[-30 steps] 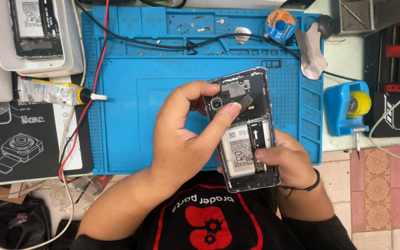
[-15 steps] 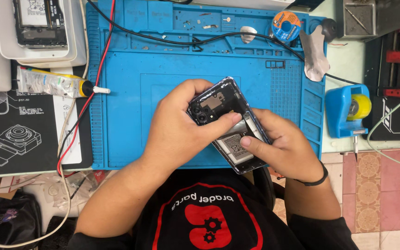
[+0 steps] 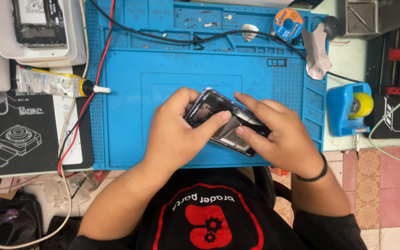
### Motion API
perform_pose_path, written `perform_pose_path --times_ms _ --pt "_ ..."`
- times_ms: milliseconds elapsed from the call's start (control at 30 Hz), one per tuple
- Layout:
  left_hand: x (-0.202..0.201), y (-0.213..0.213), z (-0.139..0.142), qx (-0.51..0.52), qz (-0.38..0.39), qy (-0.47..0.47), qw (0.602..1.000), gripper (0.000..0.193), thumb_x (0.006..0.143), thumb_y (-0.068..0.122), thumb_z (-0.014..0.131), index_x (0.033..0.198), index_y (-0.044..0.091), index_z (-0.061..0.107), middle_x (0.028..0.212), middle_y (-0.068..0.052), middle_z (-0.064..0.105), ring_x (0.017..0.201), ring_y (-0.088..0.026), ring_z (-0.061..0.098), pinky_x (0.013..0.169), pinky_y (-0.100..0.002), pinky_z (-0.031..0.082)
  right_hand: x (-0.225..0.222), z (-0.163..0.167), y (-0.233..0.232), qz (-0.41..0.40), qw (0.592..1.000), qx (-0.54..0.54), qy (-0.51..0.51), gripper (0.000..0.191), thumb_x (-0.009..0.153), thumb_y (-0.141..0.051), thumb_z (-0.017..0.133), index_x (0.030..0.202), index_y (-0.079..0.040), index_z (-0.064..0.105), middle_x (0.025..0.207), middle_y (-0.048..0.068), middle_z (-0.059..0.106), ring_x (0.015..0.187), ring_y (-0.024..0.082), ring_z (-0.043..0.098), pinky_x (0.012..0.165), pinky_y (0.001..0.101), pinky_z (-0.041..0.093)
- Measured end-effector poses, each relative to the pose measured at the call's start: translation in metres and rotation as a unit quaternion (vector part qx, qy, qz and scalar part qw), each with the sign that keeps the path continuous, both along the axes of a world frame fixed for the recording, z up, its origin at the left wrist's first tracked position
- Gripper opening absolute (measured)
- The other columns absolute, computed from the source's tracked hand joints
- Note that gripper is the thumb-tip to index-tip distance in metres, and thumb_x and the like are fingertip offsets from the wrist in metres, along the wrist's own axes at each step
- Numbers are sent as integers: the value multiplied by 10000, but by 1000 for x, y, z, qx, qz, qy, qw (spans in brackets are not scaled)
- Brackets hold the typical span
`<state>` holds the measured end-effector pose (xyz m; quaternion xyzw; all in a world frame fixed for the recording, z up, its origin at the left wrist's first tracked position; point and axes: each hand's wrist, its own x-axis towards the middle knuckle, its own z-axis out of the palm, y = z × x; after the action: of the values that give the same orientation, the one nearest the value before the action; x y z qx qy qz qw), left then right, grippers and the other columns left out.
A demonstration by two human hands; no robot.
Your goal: The person removes the back cover of a smartphone, pries out the battery using a pry tool, and works on the internal components with a screwdriver. They then power the phone on, see the welcome screen, and return to handling the opened phone body.
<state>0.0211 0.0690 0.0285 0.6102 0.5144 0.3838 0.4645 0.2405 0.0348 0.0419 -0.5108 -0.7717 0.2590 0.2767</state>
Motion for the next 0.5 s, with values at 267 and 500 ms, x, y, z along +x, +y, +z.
perform_pose_path --times_ms 267,500 --pt "-20 -4 -19 -16 24 47 998 349 812 261 864 1044 43 722 856 -55 743 727 -122 677 624 -265 547 -13 -2 14 57 987 22 -146 973 523 -473 936 1357 -88 616 967 113 582 767 322 645 621 423 518" --pt "-43 -2 -20 212 -68 138 965 675 696 303 937 1252 52 647 1243 -114 675 1175 -330 585 1038 -432 452 -9 -4 37 125 980 41 -150 901 550 -409 920 1345 -109 621 1051 111 608 886 336 643 743 440 526"
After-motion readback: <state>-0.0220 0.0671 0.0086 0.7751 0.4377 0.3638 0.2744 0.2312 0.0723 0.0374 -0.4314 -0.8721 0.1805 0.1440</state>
